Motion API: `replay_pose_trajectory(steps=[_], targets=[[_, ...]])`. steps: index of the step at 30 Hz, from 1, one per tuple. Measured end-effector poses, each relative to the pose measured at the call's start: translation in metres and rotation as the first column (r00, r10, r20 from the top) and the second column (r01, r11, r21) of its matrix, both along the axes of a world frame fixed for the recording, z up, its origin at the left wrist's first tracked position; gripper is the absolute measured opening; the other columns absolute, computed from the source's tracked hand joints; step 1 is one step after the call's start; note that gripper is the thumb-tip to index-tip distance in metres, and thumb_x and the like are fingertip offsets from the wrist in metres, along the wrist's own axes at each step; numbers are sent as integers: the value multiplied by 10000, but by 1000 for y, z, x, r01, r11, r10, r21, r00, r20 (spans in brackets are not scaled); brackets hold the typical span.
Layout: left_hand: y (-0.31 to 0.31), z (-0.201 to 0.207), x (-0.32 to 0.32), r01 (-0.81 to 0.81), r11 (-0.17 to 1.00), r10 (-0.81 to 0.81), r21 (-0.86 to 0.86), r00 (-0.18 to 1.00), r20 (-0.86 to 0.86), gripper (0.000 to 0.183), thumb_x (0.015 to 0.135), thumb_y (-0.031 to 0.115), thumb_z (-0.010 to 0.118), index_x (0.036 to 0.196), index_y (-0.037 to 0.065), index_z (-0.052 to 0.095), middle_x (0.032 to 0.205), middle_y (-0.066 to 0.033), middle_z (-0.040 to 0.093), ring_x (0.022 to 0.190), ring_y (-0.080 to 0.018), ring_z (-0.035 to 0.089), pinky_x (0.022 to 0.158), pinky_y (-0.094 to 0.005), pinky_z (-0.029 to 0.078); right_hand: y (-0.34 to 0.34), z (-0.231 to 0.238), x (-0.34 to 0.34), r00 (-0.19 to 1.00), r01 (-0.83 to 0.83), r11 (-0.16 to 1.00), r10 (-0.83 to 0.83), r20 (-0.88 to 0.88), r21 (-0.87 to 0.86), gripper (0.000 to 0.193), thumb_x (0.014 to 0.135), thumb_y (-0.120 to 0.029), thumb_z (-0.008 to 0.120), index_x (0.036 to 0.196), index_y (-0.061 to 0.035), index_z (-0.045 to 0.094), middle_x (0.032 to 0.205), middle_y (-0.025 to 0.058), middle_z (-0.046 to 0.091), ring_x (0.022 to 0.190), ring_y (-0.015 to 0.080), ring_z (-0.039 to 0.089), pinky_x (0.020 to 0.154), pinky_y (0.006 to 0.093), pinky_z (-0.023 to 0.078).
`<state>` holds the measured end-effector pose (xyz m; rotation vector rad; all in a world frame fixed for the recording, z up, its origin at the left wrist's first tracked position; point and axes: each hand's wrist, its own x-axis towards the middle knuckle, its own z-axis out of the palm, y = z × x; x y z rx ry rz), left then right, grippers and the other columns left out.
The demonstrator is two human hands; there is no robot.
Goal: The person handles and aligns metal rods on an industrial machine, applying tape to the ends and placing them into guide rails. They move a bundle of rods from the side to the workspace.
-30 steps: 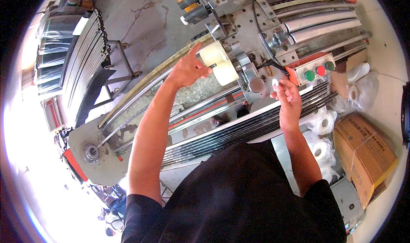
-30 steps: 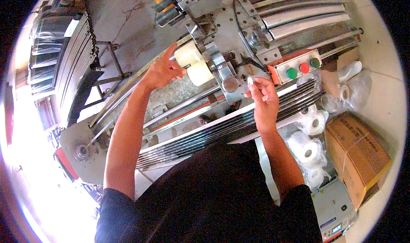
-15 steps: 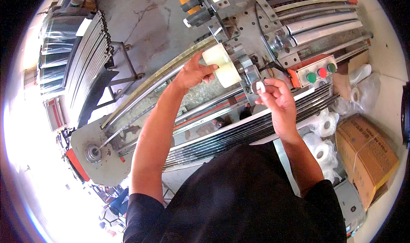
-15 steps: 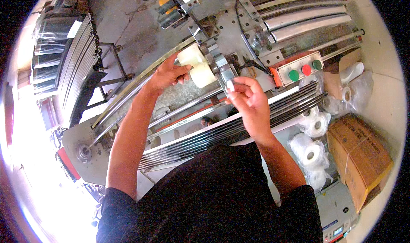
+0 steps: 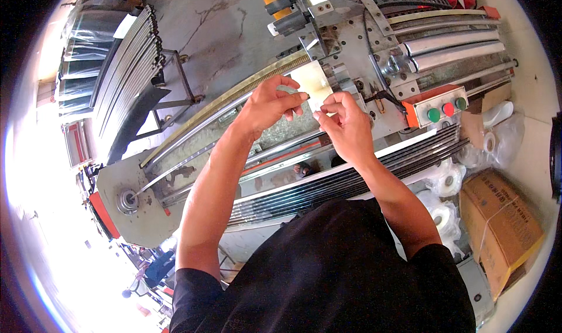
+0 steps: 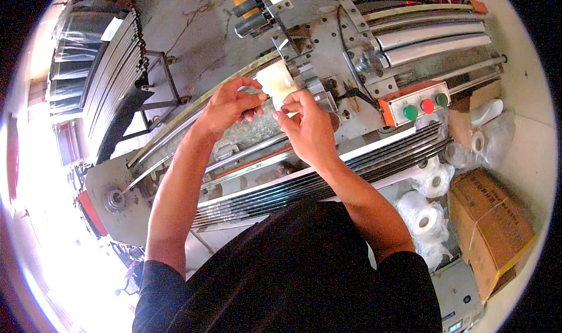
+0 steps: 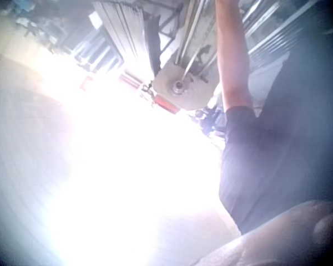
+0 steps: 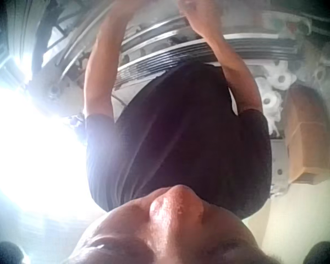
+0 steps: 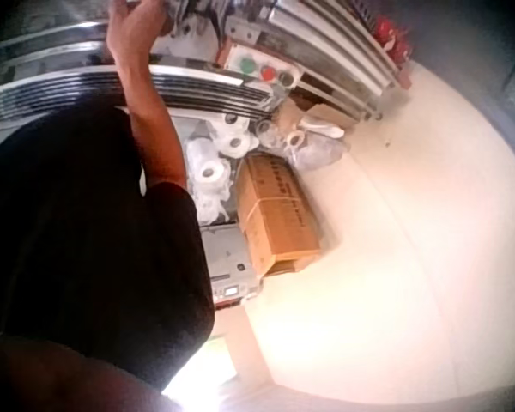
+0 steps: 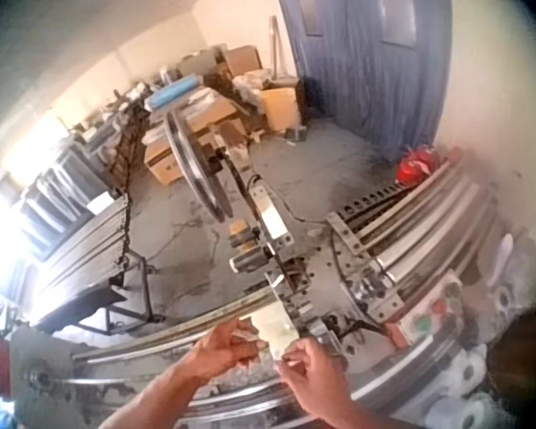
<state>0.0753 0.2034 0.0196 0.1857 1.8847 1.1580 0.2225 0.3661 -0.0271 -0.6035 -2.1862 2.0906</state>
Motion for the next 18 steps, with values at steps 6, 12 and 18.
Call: replay_pose_trajectory(steps=[6,12,18], targets=[[-1,-10,1,6,997,-8,81,1000,26,348,1002,265,744,1264,36,737,845,-14,728,727,-69,591,620,-246,446,-7,-8,-8,999,31,987,-34,-21,-157,282,968,1,767,1165,0,565,1054,96,730,825,104,694,710,267,594],[-2,-15,-2,40,996,-42,78,999,18,262,1010,272,741,1075,28,810,835,-2,725,734,-78,601,658,-256,483,-9,-1,-3,996,41,948,-63,-59,-315,261,970,3,762,1148,-8,571,1038,94,745,833,105,692,721,255,582],[-7,-26,-1,77,991,-76,113,997,-13,271,1023,280,725,1036,22,807,851,-19,737,756,-95,621,695,-269,513,-1,30,-11,990,-75,897,14,-141,-437,177,1019,-71,711,1156,-43,603,1058,76,757,778,91,670,632,218,497]])
